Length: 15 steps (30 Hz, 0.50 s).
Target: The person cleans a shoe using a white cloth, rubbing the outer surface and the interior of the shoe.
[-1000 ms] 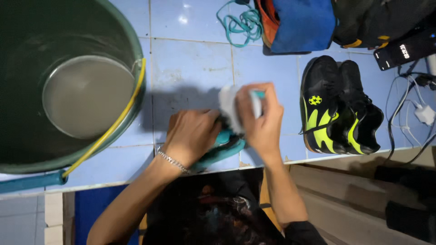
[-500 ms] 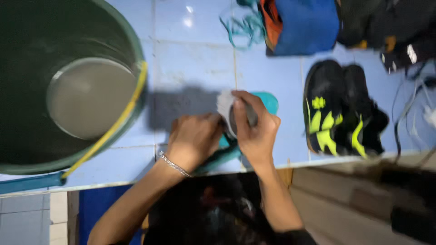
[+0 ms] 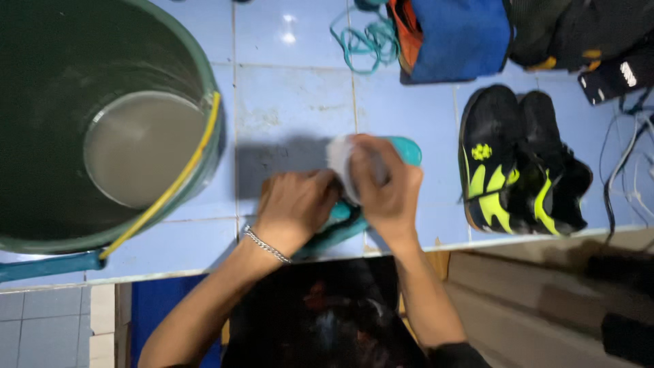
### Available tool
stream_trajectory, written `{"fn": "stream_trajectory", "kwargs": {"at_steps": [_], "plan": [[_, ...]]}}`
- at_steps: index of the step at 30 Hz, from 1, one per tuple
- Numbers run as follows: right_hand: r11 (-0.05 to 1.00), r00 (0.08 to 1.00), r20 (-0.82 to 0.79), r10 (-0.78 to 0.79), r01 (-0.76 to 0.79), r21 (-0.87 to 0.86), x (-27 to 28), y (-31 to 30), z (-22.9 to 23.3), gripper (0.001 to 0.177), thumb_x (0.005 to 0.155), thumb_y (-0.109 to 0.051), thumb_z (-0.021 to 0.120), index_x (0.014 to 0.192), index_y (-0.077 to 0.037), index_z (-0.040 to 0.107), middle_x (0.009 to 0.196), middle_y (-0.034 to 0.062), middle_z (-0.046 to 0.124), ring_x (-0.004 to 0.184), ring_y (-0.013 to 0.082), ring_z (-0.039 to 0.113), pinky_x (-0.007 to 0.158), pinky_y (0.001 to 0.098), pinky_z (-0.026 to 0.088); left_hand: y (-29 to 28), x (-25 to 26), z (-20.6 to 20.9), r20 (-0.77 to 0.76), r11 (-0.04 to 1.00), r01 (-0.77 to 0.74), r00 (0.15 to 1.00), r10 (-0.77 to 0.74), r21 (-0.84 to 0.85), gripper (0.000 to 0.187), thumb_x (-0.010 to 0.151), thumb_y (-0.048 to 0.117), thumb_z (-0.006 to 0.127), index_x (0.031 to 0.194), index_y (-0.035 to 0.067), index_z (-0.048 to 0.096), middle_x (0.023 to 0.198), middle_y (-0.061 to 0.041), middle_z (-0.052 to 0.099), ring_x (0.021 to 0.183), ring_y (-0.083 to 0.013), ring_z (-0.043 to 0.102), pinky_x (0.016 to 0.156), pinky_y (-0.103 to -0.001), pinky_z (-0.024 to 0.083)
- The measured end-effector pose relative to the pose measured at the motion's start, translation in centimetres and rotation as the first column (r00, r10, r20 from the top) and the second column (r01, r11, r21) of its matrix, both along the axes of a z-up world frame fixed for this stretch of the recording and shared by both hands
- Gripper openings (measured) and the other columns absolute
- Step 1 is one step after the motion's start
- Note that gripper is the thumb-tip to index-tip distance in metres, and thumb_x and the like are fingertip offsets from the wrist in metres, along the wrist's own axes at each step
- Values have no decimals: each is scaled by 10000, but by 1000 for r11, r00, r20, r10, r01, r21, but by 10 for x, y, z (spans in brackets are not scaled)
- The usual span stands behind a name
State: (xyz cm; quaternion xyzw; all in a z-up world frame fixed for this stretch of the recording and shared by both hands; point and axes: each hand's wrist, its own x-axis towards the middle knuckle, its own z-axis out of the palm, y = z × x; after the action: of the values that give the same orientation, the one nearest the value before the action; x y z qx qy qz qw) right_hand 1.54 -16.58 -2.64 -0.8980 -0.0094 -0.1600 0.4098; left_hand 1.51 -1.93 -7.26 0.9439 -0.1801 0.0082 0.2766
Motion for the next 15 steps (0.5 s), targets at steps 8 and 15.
{"fn": "stream_trajectory", "kwargs": {"at_steps": [8, 15], "plan": [[979, 978, 178, 110, -138, 149, 28, -50, -12, 323, 998, -269, 553, 1236, -57, 603, 1003, 156, 684, 913, 207, 616, 893, 410, 514, 4, 1, 0, 95, 1000, 14, 995, -16, 28, 187, 898, 324, 573, 799, 184, 647, 618, -83, 656, 571, -410, 674, 498, -526, 528], [878, 954, 200, 221, -284, 384, 42, -104, -22, 302, 958, -244, 544, 1131, -5, 484, 829, 9, 427, 748, 103, 428, 704, 252, 375, 2, 0, -12, 68, 993, 19, 998, -11, -119, 204, 888, 277, 592, 839, 93, 666, 652, -159, 673, 615, -473, 663, 515, -564, 516]]}}
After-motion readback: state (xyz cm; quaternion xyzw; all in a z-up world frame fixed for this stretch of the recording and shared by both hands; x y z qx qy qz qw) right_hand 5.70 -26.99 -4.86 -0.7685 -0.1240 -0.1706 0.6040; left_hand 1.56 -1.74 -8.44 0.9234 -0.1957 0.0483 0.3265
